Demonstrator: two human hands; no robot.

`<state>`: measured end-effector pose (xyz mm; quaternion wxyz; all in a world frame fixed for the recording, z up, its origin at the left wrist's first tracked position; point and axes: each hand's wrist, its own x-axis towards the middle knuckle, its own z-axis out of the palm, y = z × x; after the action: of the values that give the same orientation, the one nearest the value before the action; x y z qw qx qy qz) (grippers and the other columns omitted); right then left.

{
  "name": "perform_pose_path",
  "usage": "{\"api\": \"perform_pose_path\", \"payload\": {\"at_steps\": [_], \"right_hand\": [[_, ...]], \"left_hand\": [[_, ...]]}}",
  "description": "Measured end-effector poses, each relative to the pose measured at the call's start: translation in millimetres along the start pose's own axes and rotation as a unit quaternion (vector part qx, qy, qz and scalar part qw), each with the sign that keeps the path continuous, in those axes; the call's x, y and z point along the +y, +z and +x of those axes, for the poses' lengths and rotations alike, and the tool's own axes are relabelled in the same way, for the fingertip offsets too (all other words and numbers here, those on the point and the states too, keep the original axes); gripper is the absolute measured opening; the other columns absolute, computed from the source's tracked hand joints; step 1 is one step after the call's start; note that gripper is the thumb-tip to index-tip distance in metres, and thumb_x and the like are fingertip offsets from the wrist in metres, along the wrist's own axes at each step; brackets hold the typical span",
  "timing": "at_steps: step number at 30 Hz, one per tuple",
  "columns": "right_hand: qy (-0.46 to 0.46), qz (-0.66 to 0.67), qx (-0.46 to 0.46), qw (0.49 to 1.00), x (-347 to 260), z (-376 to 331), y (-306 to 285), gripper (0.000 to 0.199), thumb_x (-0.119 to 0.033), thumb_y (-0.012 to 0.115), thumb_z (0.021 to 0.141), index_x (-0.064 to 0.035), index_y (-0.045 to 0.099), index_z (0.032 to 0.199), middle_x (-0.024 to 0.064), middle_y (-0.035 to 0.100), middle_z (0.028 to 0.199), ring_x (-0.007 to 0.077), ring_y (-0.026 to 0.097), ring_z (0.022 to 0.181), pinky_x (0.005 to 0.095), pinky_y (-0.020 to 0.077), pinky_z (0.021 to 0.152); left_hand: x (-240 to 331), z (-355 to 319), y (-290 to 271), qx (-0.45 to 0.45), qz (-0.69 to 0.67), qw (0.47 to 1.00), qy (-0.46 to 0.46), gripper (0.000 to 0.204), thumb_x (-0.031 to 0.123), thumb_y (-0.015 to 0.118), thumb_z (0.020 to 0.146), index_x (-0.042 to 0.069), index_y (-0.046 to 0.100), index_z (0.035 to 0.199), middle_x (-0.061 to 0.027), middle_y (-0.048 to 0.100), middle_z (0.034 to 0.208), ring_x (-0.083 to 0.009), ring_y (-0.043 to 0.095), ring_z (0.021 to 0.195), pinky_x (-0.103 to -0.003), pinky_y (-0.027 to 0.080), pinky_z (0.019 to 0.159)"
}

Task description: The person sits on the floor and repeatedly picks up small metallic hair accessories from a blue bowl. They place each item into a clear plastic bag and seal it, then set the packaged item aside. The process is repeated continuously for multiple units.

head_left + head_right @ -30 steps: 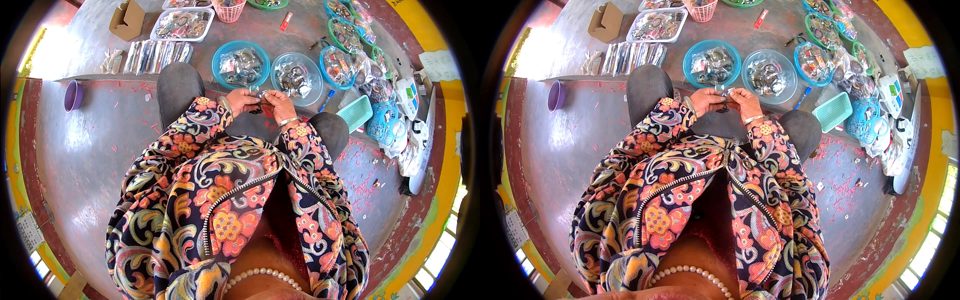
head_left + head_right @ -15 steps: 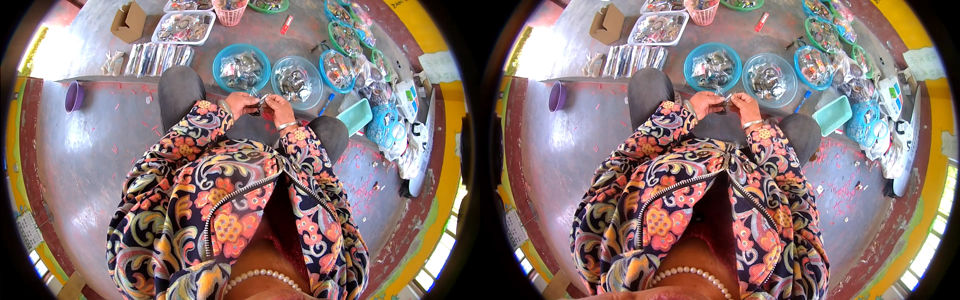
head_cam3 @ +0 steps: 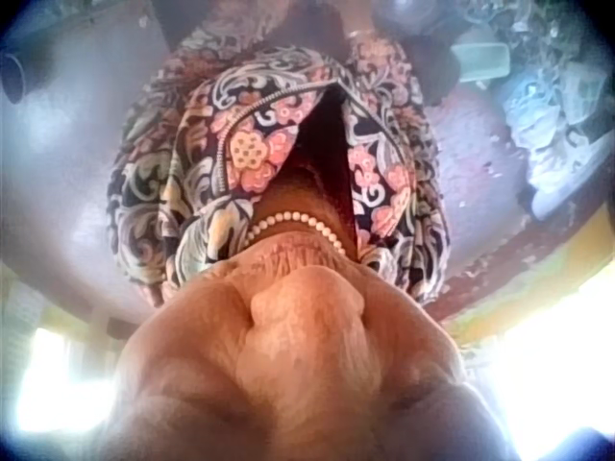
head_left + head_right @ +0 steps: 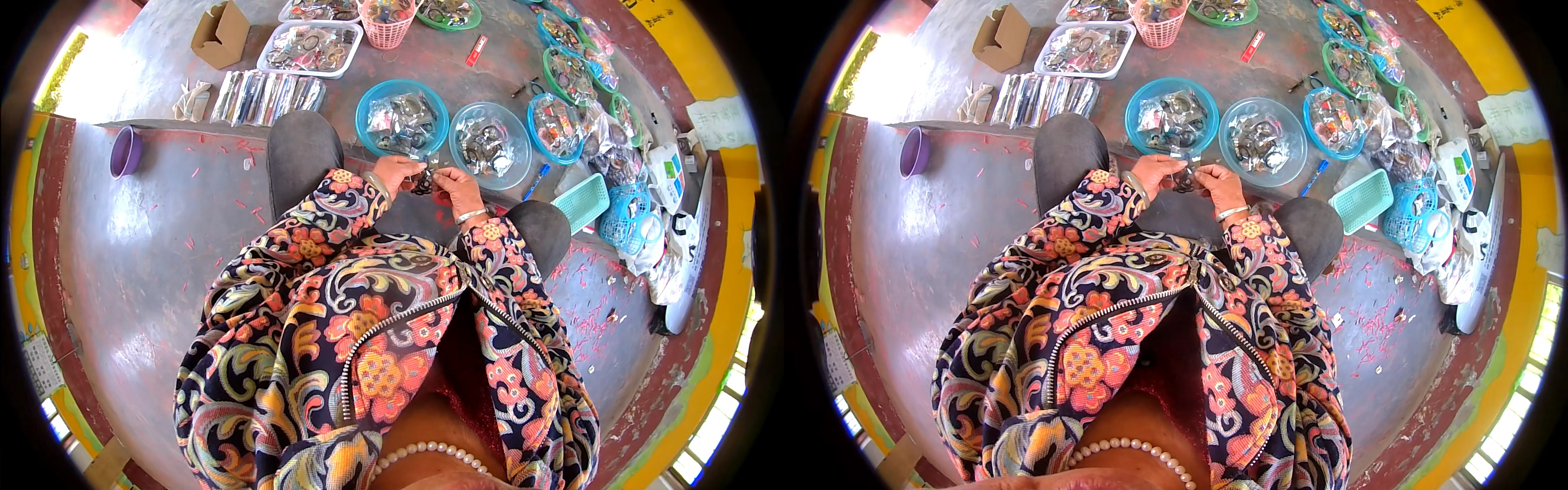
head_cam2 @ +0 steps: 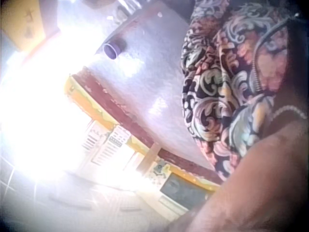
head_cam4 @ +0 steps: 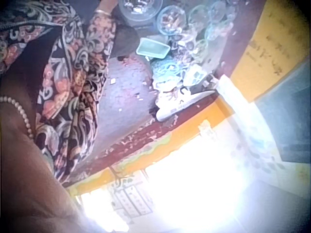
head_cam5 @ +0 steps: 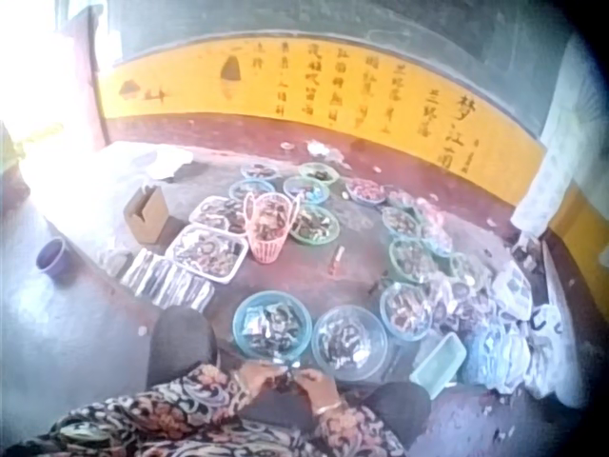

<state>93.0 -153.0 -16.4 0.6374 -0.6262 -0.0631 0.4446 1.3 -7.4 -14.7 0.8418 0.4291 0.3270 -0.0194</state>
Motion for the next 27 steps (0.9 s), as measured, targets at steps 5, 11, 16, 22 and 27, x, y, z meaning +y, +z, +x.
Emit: {"api": "perform_pose_path", "payload": {"at_steps": [5, 11, 16, 22, 27], "right_hand": [[-0.026, 0.024, -0.008, 0.999, 9.1, 7.0, -6.8, 0.009, -0.011, 0.058, 0.076, -0.0026, 0.057, 0.080, 0.0003, 0.055, 0.063, 0.0068, 0.049, 0.052, 0.0178, 0.0367, 0.048], [-0.012, 0.014, 0.013, 1.000, -1.6, 18.8, -12.0, 0.008, -0.006, 0.057, 0.076, -0.0024, 0.057, 0.083, -0.0001, 0.055, 0.066, 0.0069, 0.048, 0.055, 0.0173, 0.0370, 0.047], [0.010, -0.005, 0.033, 0.999, -15.9, 45.4, -6.6, 0.009, -0.010, 0.058, 0.075, -0.0060, 0.057, 0.083, 0.0000, 0.058, 0.069, 0.0079, 0.052, 0.057, 0.0177, 0.0377, 0.047], [0.016, -0.017, 0.013, 1.000, -43.0, 93.9, 26.3, 0.011, -0.011, 0.055, 0.077, -0.0070, 0.052, 0.087, 0.0031, 0.060, 0.074, 0.0115, 0.058, 0.064, 0.0205, 0.0417, 0.050], [0.050, 0.113, -0.021, 0.992, -48.3, 131.9, 42.1, 0.015, -0.010, 0.049, 0.081, -0.0007, 0.048, 0.093, 0.0113, 0.060, 0.083, 0.0169, 0.059, 0.066, 0.0213, 0.0436, 0.047]], "left_hand": [[0.4, -0.5, 2.2, 0.005, 0.000, 1.000, -0.028, 0.024, 0.022, 0.065, 0.073, 0.007, 0.057, 0.090, 0.0002, 0.058, 0.080, -0.0102, 0.054, 0.070, -0.026, 0.040, 0.058], [-9.6, 10.9, -6.4, 0.099, 0.065, 0.992, -0.044, 0.029, 0.023, 0.056, 0.076, 0.009, 0.051, 0.101, -0.0017, 0.052, 0.088, -0.0133, 0.050, 0.078, -0.029, 0.040, 0.058], [-11.4, 10.4, -1.2, 0.144, 0.050, 0.987, -0.050, 0.021, 0.014, 0.053, 0.071, 0.006, 0.055, 0.091, -0.0026, 0.053, 0.078, -0.0143, 0.052, 0.067, -0.030, 0.045, 0.047], [-23.5, 18.7, -2.3, 0.125, 0.070, 0.988, -0.059, 0.014, 0.014, 0.050, 0.073, 0.005, 0.057, 0.082, -0.0034, 0.054, 0.074, -0.0153, 0.052, 0.064, -0.030, 0.045, 0.045], [-22.4, 18.2, 0.8, 0.073, 0.075, 0.993, -0.057, 0.022, 0.015, 0.052, 0.073, 0.003, 0.055, 0.091, -0.0053, 0.056, 0.079, -0.0153, 0.052, 0.067, -0.029, 0.043, 0.047]]}}
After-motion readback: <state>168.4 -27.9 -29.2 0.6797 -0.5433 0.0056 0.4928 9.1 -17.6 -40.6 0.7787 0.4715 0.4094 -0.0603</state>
